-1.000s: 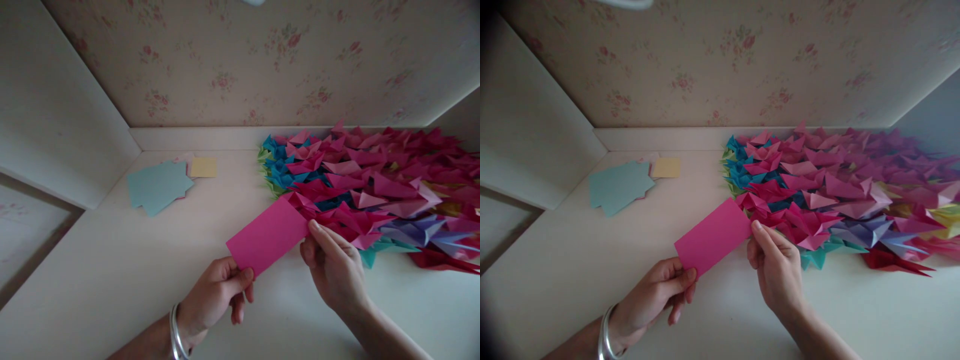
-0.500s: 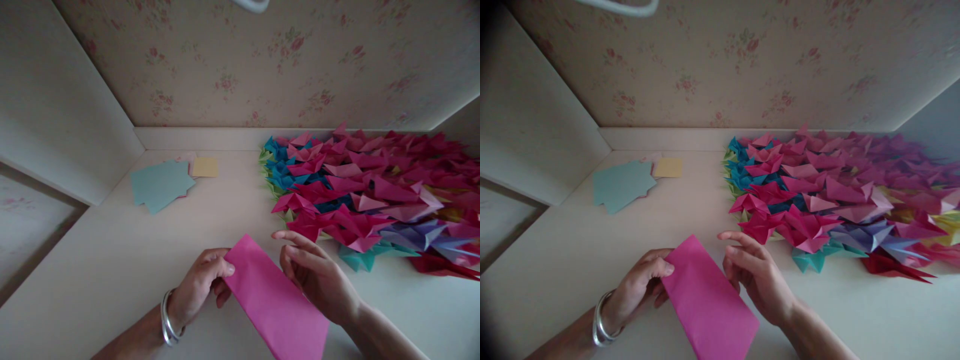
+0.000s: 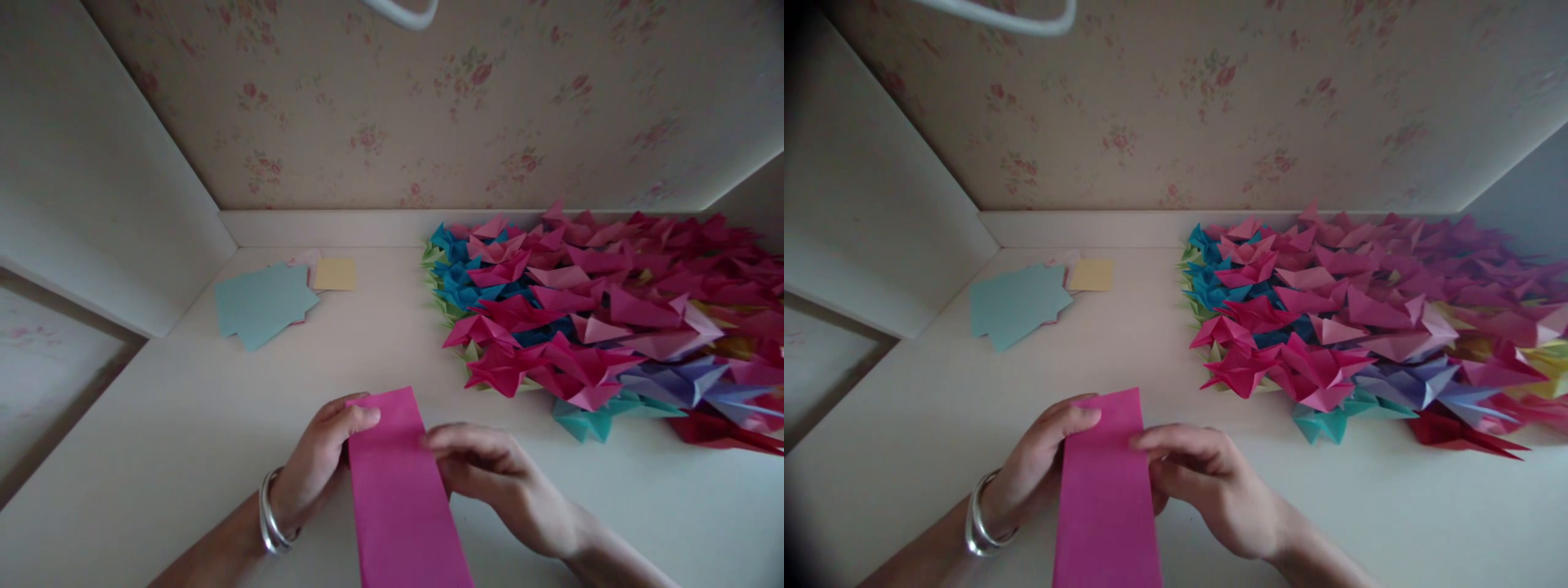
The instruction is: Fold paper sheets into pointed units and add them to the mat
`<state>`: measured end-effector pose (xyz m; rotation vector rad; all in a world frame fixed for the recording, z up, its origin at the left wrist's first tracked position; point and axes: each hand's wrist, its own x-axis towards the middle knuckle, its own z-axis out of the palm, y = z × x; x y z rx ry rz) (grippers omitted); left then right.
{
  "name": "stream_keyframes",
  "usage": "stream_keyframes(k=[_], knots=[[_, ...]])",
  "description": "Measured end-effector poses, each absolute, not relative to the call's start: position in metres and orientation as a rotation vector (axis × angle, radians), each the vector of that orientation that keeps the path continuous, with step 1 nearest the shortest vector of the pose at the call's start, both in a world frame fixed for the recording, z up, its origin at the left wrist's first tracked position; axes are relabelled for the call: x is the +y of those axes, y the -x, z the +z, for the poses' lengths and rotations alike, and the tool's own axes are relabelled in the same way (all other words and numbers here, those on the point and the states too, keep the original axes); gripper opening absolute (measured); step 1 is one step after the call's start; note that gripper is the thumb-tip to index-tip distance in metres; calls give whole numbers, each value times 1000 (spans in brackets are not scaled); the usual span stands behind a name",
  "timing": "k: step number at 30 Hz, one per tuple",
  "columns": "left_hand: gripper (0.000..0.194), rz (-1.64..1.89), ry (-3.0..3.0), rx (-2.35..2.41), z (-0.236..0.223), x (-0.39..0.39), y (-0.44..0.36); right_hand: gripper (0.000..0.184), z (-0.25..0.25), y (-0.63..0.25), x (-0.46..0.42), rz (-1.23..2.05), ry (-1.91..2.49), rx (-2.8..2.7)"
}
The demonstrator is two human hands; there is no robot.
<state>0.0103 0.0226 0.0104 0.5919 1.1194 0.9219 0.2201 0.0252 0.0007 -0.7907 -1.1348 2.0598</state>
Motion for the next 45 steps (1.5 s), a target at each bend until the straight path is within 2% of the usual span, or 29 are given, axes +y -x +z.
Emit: stream_keyframes(k=[5, 8, 12, 16, 21, 26, 32, 37, 45], knots=[[26, 1010, -558, 990, 6, 23, -12, 12, 4, -220, 25, 1868, 901, -1322], [17, 1096, -635, 993, 5, 21, -11, 11, 0, -219, 29, 1722, 987, -1229], [32, 1123, -762, 1071, 4, 18, -11, 13, -1, -218, 35, 1602, 1030, -1111], [25, 916, -911, 1068, 4, 16, -12, 16, 1, -216, 35, 1564, 1019, -1104], [16, 1024, -1072, 1044, 3, 15, -11, 19, -2, -217, 33, 1435, 1023, -1259], [16, 977, -1261, 1055, 1, 12, -10, 4, -7, -221, 32, 1284, 1055, -1354], [28, 972, -1379, 1138, 8, 10, -13, 21, -10, -220, 26, 1263, 1121, -1482], [19, 953, -1363, 1218, 11, 13, -16, 33, -12, -218, 24, 1227, 1180, -1506], [17, 912, -1331, 1399, 4, 16, -14, 28, -15, -214, 24, 1130, 1224, -1476]])
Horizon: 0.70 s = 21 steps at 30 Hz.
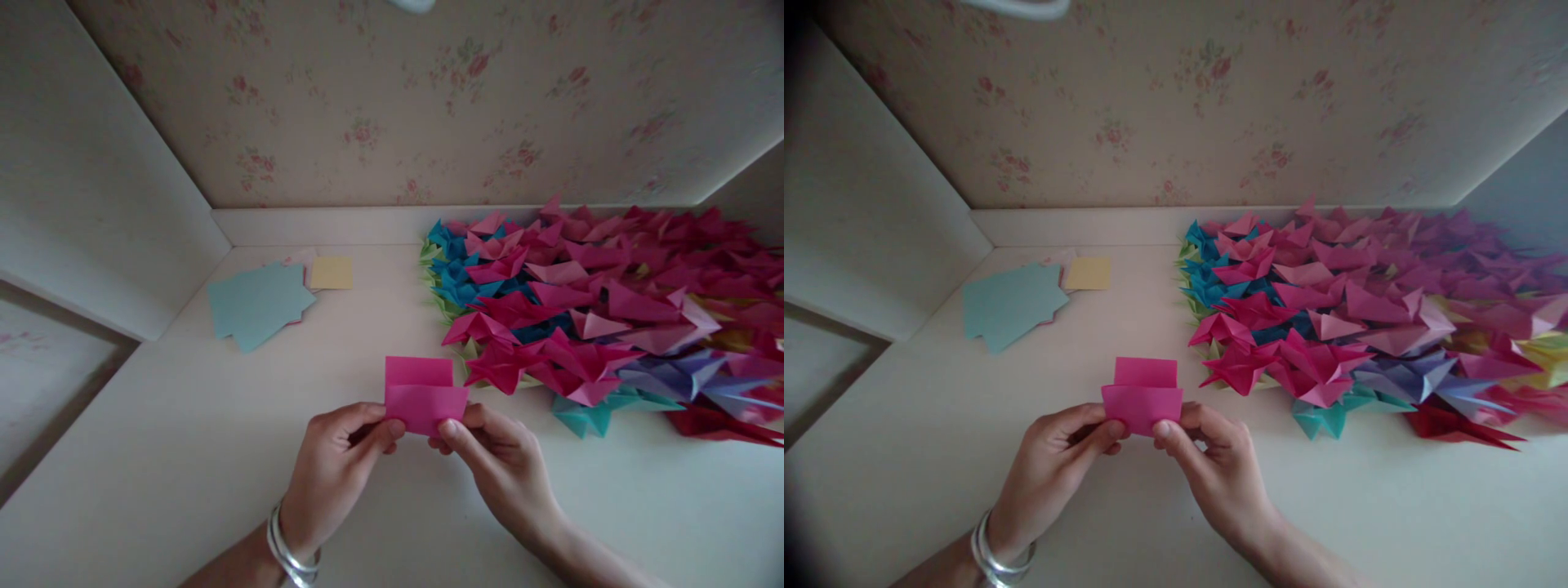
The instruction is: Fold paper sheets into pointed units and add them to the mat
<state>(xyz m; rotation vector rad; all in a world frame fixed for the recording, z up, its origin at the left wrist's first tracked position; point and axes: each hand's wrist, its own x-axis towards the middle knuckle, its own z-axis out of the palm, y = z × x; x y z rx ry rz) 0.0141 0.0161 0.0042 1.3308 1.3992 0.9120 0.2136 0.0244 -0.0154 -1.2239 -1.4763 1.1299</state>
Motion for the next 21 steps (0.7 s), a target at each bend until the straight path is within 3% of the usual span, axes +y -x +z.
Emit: stream_keyframes(k=[4, 21], knots=[[22, 953, -1209, 1383, 5, 15, -13, 20, -14, -213, 24, 1221, 1165, -1486], [15, 977, -1182, 1356, 5, 10, -19, 23, -10, -209, 24, 1276, 1199, -1223]])
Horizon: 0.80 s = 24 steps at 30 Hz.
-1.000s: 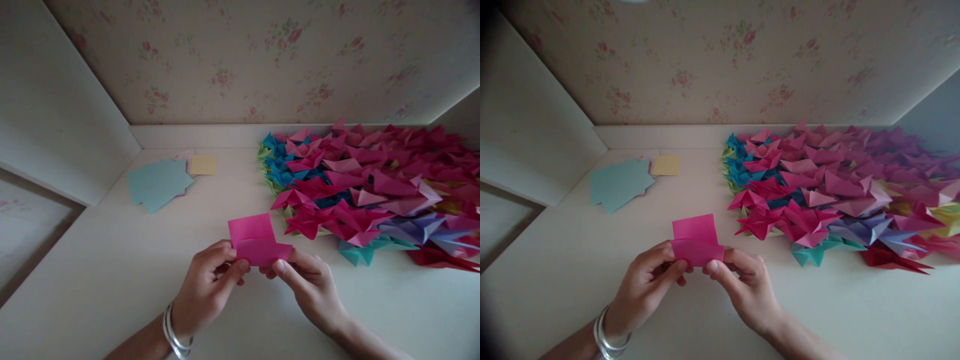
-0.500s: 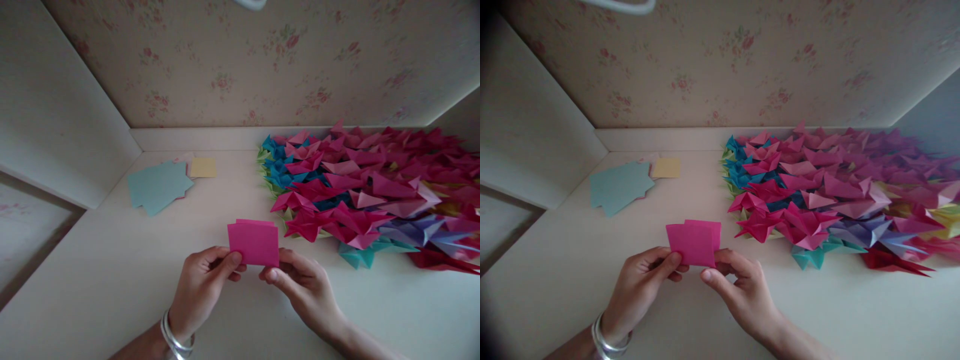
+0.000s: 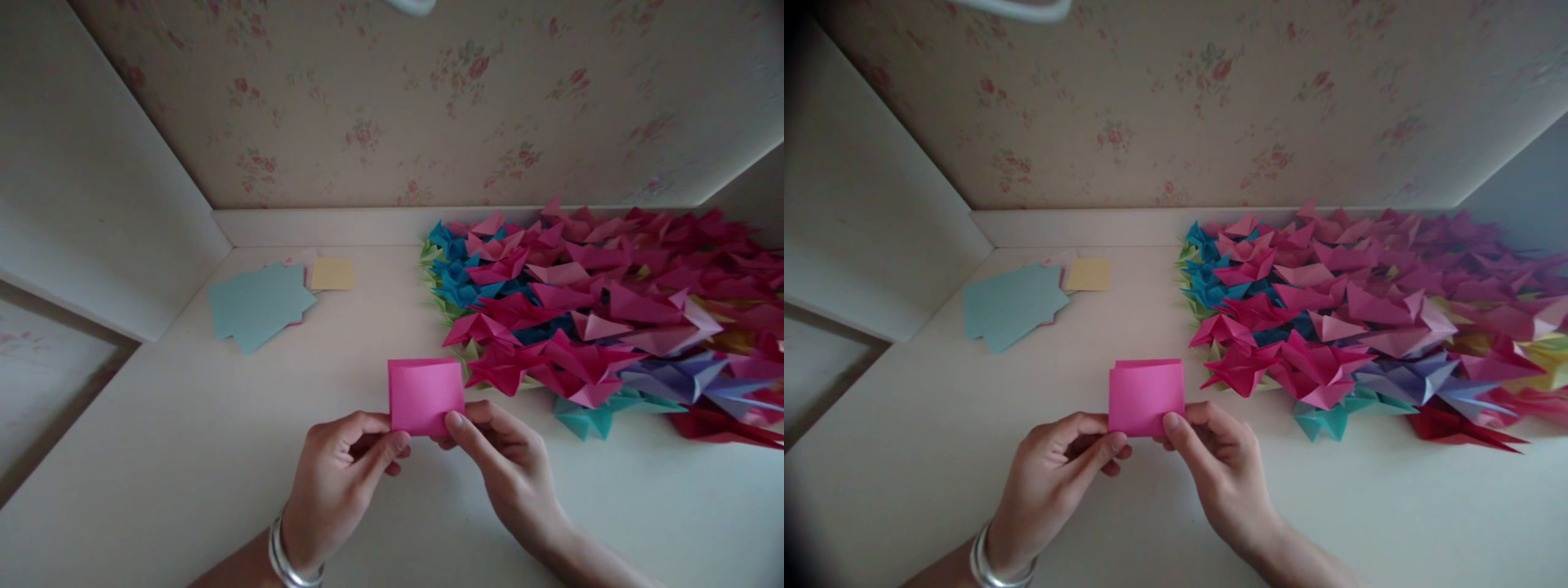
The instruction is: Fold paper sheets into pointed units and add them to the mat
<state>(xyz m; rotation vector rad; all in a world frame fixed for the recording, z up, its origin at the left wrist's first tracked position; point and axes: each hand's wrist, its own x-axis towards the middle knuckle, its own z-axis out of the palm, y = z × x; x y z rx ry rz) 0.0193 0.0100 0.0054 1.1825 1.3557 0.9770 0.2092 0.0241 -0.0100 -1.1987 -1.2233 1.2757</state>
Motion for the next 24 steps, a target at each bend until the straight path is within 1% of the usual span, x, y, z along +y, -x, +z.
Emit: stream_keyframes(k=[4, 7, 10, 14, 18, 21, 22, 24], knots=[[22, 997, -1069, 1326, 6, 8, -21, 23, -12, -209, 23, 1248, 1200, -1217], [24, 1000, -1011, 1294, 6, 6, -22, 20, -13, -208, 21, 1273, 1202, -1187], [26, 1004, -1003, 1296, 7, 6, -22, 17, -14, -204, 21, 1325, 1149, -1037], [31, 1013, -959, 1279, 6, 7, -23, 20, -13, -200, 24, 1372, 1065, -913], [29, 999, -861, 1197, 5, 11, -23, 17, -13, -198, 25, 1382, 1026, -945], [41, 933, -828, 1174, 4, 14, -22, 18, -14, -199, 25, 1379, 1027, -978], [42, 910, -828, 1172, 4, 15, -22, 19, -15, -199, 25, 1381, 1036, -989], [35, 868, -859, 1179, 3, 16, -21, 23, -17, -200, 24, 1387, 1064, -1005]])
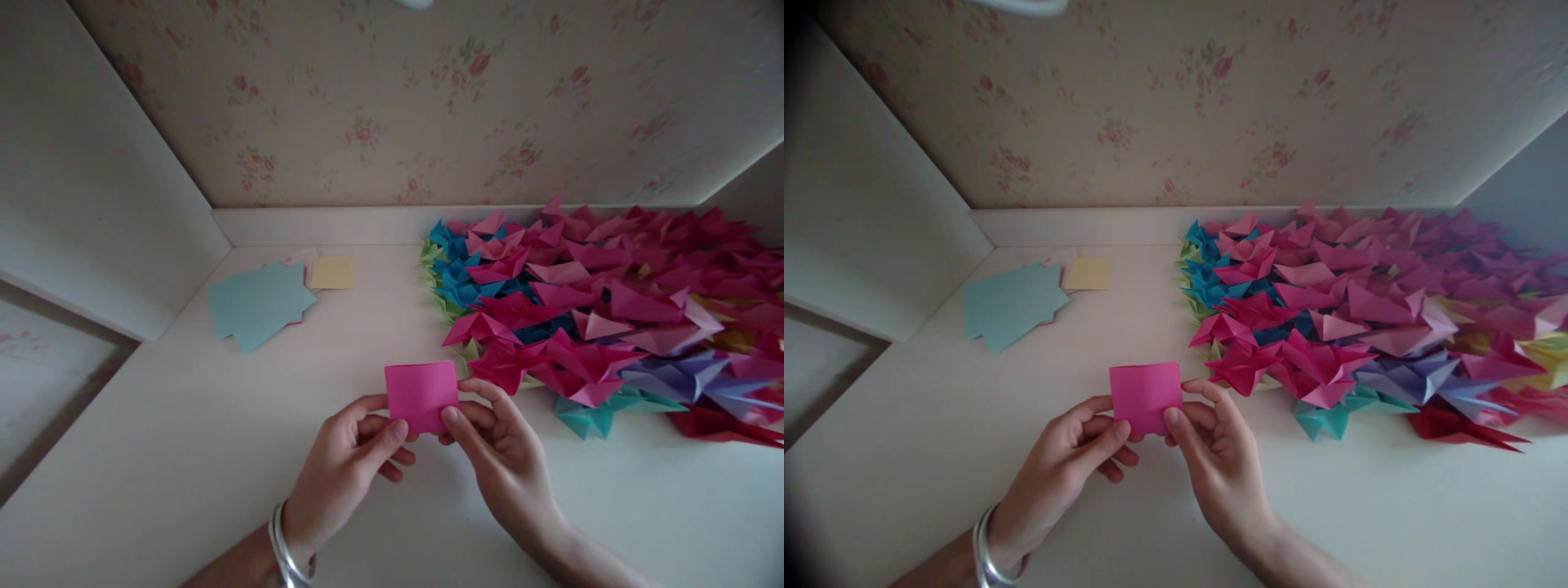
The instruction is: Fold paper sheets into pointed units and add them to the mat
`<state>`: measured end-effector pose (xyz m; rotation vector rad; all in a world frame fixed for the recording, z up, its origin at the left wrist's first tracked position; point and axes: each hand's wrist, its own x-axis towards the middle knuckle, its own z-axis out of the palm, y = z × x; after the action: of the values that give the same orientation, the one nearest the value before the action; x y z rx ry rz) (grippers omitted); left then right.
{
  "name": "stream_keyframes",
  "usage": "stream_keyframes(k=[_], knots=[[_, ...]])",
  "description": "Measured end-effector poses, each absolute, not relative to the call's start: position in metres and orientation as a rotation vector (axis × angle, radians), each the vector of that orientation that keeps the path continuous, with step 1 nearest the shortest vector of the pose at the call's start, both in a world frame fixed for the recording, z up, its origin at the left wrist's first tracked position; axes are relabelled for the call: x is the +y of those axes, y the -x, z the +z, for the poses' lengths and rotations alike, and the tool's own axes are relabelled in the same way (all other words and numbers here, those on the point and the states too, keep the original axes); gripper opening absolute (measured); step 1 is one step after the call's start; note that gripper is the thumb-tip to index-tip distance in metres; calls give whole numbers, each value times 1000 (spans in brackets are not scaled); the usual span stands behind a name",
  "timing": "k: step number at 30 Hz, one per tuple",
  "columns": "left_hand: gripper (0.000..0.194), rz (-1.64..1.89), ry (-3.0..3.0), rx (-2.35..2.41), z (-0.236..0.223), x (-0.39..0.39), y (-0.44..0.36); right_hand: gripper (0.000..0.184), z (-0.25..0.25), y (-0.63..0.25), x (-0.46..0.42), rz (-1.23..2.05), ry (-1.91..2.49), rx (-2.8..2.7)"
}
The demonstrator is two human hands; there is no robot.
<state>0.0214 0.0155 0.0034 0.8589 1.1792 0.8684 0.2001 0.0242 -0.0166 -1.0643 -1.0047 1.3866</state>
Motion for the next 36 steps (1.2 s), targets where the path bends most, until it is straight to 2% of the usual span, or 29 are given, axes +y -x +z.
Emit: stream_keyframes(k=[2, 7, 17, 26, 36], knots=[[28, 846, -913, 1195, 3, 16, -21, 28, -19, -201, 24, 1394, 1100, -1025], [28, 864, -986, 1234, 4, 14, -21, 39, -22, -201, 23, 1388, 1153, -1102], [24, 895, -992, 1258, 0, 14, -19, 34, -28, -202, 23, 1390, 1178, -1153], [27, 892, -990, 1247, 1, 15, -19, 39, -24, -199, 24, 1415, 1180, -1116], [29, 892, -996, 1280, 7, 14, -21, 38, -16, -195, 28, 1512, 1080, -955]])
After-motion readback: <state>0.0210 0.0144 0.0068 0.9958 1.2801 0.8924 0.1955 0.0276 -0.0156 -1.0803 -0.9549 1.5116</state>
